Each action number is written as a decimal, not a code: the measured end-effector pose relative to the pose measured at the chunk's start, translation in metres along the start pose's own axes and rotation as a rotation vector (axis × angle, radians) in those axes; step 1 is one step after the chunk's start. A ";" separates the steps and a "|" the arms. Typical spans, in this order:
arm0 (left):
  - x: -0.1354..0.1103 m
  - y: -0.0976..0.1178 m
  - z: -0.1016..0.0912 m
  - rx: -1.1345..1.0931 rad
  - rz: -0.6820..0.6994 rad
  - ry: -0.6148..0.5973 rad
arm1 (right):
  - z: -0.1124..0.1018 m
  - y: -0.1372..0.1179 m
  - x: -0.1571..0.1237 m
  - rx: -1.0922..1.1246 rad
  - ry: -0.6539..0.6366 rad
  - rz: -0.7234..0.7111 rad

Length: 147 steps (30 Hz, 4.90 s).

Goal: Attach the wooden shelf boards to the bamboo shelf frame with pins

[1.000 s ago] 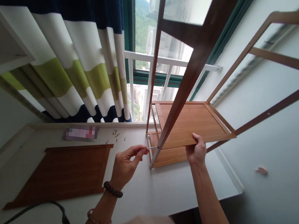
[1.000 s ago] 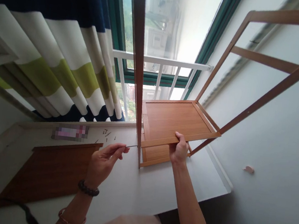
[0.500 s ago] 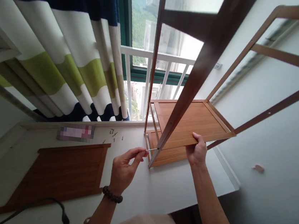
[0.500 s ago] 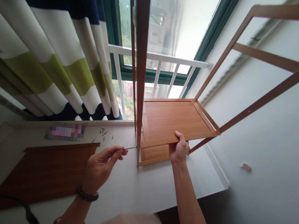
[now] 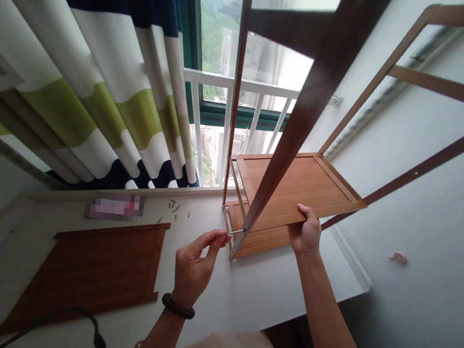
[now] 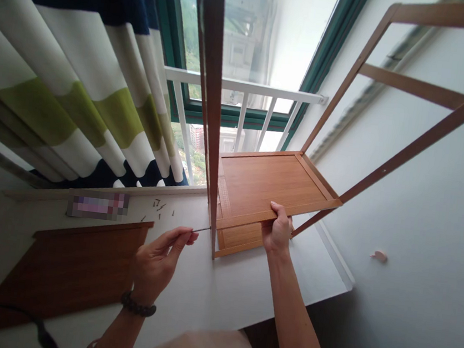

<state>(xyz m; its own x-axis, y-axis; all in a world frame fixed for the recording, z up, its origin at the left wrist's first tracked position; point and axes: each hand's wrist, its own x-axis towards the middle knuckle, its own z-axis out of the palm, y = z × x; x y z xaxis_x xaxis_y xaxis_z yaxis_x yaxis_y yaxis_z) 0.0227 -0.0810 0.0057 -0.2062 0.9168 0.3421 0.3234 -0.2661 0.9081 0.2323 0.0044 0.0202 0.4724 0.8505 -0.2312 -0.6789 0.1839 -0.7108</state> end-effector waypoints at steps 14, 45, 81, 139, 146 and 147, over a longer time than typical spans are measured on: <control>0.017 -0.006 -0.001 -0.198 -0.100 -0.090 | -0.002 0.000 0.002 -0.001 -0.029 -0.007; 0.002 -0.011 -0.003 -0.005 0.279 -0.128 | -0.003 -0.001 -0.002 -0.009 -0.044 0.042; 0.004 -0.007 0.001 0.032 -0.032 0.014 | -0.005 -0.004 -0.007 0.019 -0.092 0.033; 0.002 -0.013 0.002 -0.382 -0.216 0.026 | -0.008 0.004 -0.004 0.038 -0.068 -0.030; 0.000 -0.004 0.001 -0.507 -0.336 0.023 | -0.004 0.000 -0.009 0.047 -0.072 -0.047; 0.000 -0.002 0.002 -0.490 -0.323 0.027 | -0.003 -0.001 -0.010 0.042 -0.076 -0.052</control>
<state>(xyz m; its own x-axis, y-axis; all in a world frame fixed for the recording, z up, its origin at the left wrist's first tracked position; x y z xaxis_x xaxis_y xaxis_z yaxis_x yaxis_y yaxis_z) 0.0234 -0.0799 0.0036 -0.2486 0.9682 0.0294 -0.2234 -0.0869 0.9709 0.2298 -0.0061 0.0206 0.4650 0.8737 -0.1428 -0.6781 0.2477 -0.6920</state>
